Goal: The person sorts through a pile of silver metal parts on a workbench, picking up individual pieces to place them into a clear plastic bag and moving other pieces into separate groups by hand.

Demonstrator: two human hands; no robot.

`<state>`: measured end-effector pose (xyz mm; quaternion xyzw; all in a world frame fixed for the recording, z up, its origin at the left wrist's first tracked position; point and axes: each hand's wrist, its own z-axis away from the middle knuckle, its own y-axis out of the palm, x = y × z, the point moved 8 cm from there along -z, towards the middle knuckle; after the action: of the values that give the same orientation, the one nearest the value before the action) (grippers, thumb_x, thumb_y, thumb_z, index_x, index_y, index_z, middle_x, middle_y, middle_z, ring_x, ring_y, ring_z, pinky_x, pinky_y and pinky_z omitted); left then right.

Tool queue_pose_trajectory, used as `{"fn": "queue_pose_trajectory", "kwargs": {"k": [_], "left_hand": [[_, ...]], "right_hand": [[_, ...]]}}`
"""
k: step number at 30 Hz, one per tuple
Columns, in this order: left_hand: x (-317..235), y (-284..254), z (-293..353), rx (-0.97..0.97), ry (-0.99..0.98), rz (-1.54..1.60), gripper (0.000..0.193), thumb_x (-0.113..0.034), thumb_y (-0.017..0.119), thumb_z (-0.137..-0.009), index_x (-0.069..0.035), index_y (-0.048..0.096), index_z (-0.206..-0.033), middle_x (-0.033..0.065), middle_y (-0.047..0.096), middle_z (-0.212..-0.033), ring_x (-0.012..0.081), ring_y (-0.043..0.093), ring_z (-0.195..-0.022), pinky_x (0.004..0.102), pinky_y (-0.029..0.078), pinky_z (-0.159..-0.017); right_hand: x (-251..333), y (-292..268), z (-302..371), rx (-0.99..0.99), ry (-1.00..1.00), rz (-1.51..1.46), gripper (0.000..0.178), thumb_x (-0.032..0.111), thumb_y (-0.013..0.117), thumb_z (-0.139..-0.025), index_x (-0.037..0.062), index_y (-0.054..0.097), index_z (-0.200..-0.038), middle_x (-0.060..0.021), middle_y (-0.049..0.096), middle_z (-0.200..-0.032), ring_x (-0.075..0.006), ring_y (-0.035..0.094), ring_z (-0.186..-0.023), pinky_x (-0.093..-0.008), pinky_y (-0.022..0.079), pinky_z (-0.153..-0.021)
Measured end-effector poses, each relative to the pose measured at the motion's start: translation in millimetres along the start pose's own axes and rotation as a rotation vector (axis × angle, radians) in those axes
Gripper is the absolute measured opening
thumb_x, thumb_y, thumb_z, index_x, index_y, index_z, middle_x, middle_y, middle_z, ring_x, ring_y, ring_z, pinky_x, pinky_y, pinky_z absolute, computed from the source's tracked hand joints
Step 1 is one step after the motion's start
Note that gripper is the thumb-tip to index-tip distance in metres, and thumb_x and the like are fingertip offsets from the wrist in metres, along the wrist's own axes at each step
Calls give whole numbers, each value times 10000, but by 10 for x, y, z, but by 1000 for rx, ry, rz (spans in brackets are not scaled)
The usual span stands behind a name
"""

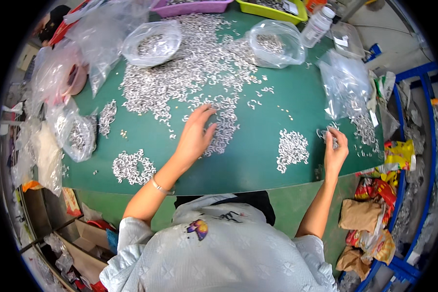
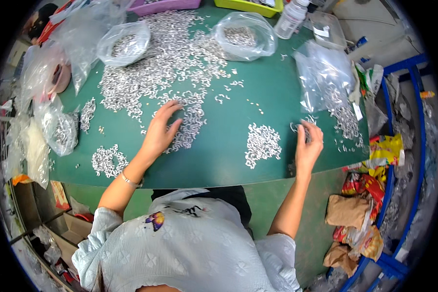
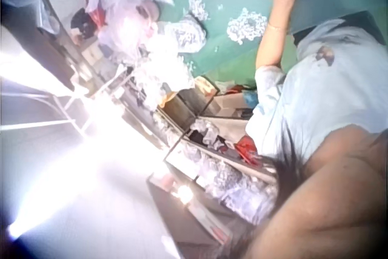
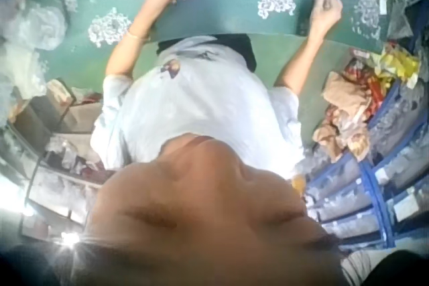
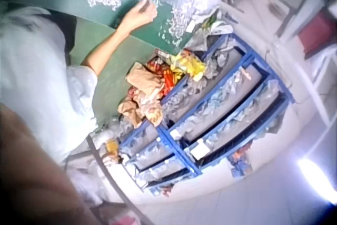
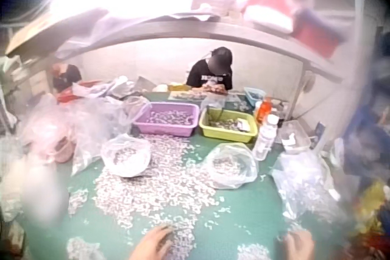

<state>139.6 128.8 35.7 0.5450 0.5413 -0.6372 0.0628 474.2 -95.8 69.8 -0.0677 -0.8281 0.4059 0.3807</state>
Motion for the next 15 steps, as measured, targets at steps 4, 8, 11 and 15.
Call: {"fn": "queue_pose_trajectory", "kwargs": {"k": [4, 8, 11, 15], "left_hand": [[158, 320, -250, 138, -6, -407, 494, -193, 574, -954, -62, 438, -1410, 170, 324, -1528, 405, 258, -1422, 575, 222, -1139], [-11, 563, -18, 200, 137, -437, 504, -199, 561, -952, -27, 431, -1408, 173, 327, -1525, 396, 268, -1419, 572, 240, -1133], [-132, 560, 187, 259, 195, -396, 520, -200, 565, -942, -28, 426, -1413, 167, 330, -1523, 395, 272, -1416, 571, 243, -1132], [-146, 440, 351, 318, 193, -396, 518, -184, 577, -930, -46, 436, -1410, 150, 323, -1531, 378, 264, -1424, 575, 251, -1128]], "right_hand": [[1071, 895, -155, 348, -150, -327, 301, 137, 664, -883, 28, 662, -1164, -170, 646, -1197, -333, 594, -1147, -373, 446, -991], [1538, 1758, -390, 501, -381, -341, 479, 242, 649, -905, 28, 548, -1321, -171, 513, -1400, -360, 426, -1344, -442, 342, -1096], [1608, 2212, -523, 522, -429, -147, 544, 328, 607, -930, 35, 493, -1373, -187, 411, -1479, -381, 330, -1399, -496, 280, -1127], [1748, 2434, -39, 635, -608, 110, 622, 398, 553, -951, 31, 408, -1432, -213, 255, -1552, -436, 204, -1438, -537, 217, -1153]]}}
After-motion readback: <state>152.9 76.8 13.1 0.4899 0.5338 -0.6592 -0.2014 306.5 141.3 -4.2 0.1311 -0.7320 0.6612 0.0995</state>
